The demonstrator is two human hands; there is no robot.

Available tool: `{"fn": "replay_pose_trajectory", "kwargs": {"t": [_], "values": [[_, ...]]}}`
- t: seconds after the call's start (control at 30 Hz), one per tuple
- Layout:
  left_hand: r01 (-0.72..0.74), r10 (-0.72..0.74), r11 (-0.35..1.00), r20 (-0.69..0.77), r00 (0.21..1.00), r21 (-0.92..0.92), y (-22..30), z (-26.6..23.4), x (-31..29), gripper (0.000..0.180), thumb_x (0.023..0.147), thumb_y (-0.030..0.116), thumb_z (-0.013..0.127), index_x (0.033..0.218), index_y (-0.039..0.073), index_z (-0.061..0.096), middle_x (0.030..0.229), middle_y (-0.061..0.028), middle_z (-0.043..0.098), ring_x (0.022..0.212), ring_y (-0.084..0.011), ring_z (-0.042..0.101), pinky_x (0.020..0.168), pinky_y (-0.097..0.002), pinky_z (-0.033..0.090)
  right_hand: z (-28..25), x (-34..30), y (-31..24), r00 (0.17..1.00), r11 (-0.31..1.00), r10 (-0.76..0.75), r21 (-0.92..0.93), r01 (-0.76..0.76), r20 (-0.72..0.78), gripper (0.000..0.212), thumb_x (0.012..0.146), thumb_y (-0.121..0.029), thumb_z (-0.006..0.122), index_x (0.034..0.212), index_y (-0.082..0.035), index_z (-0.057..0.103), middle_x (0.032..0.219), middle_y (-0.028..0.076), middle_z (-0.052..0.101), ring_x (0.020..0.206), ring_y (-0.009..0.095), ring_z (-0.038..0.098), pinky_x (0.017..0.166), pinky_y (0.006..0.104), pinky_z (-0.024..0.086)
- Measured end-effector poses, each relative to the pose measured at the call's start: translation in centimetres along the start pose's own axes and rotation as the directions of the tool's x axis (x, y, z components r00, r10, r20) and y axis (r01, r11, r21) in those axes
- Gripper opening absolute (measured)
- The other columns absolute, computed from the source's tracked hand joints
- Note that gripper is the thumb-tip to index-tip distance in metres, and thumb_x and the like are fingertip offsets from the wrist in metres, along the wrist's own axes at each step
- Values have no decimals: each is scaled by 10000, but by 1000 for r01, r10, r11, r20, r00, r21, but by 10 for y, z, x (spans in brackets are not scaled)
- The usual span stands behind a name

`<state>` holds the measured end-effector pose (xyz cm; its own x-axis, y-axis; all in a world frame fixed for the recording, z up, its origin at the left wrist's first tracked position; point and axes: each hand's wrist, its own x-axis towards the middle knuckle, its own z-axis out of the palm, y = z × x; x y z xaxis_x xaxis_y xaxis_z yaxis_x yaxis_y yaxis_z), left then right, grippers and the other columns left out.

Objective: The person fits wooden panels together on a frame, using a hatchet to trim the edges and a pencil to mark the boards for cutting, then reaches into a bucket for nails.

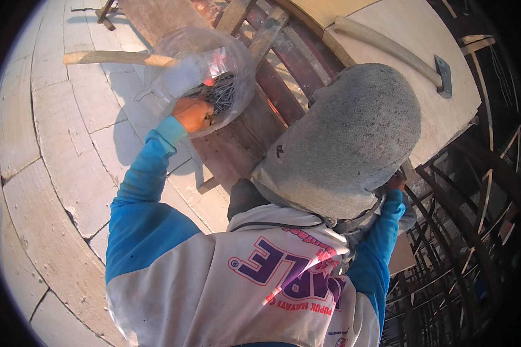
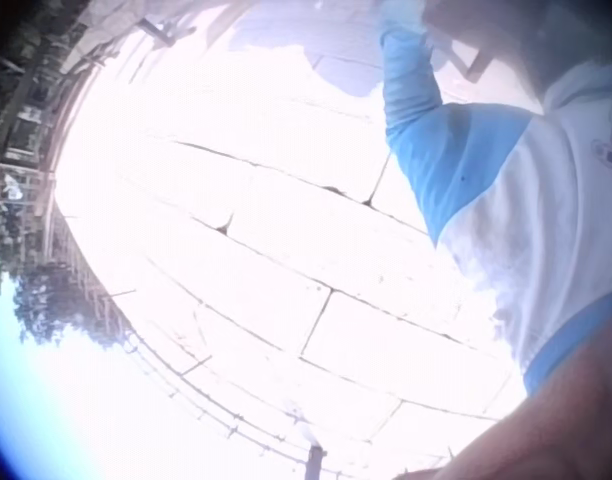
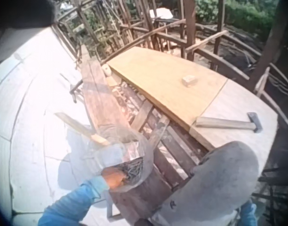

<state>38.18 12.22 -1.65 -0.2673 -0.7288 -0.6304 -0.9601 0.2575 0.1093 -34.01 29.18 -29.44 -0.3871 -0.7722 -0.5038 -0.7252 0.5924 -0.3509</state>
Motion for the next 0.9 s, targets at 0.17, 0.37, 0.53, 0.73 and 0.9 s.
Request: {"fn": "replay_pose_trajectory", "kwargs": {"t": [0.17,0.37,0.53,0.73,0.9], "values": [[23,-16,997,111,994,-68,-23,3,-11,175,729,76,635,891,57,700,919,-193,670,880,-392,637,771,-443,515,-2,-9,-4,999,997,38,61,-38,-8,403,848,-320,595,1121,-30,660,954,154,691,851,275,660,735,375,519],[220,-242,906,-17,970,-362,-39,20,-11,151,752,50,600,870,-2,680,932,-236,658,826,-427,626,727,-431,518,6,-12,-1,996,982,90,165,-88,-4,379,845,-305,611,1112,-42,666,889,127,689,761,239,655,667,354,530],[295,-233,892,211,949,-343,-30,-2,-15,241,770,176,613,843,-49,658,985,-261,611,914,-410,588,829,-409,475,11,-5,0,991,930,135,344,-131,11,360,842,-293,625,1105,-52,671,835,104,688,686,209,651,611,336,539],[169,-143,977,186,972,-134,-21,-16,-9,271,778,214,607,883,-28,671,973,-266,621,931,-411,605,789,-454,488,14,5,27,998,969,58,242,-50,-25,346,841,-288,635,1097,-59,673,795,81,680,637,186,638,561,325,541],[167,-134,974,202,970,-153,-33,-5,-18,418,822,341,687,999,-37,676,959,-290,638,916,-411,625,808,-444,497,15,-3,4,998,972,18,233,-5,-54,334,829,-315,641,1065,-84,694,843,82,688,663,183,645,572,332,540]]}}
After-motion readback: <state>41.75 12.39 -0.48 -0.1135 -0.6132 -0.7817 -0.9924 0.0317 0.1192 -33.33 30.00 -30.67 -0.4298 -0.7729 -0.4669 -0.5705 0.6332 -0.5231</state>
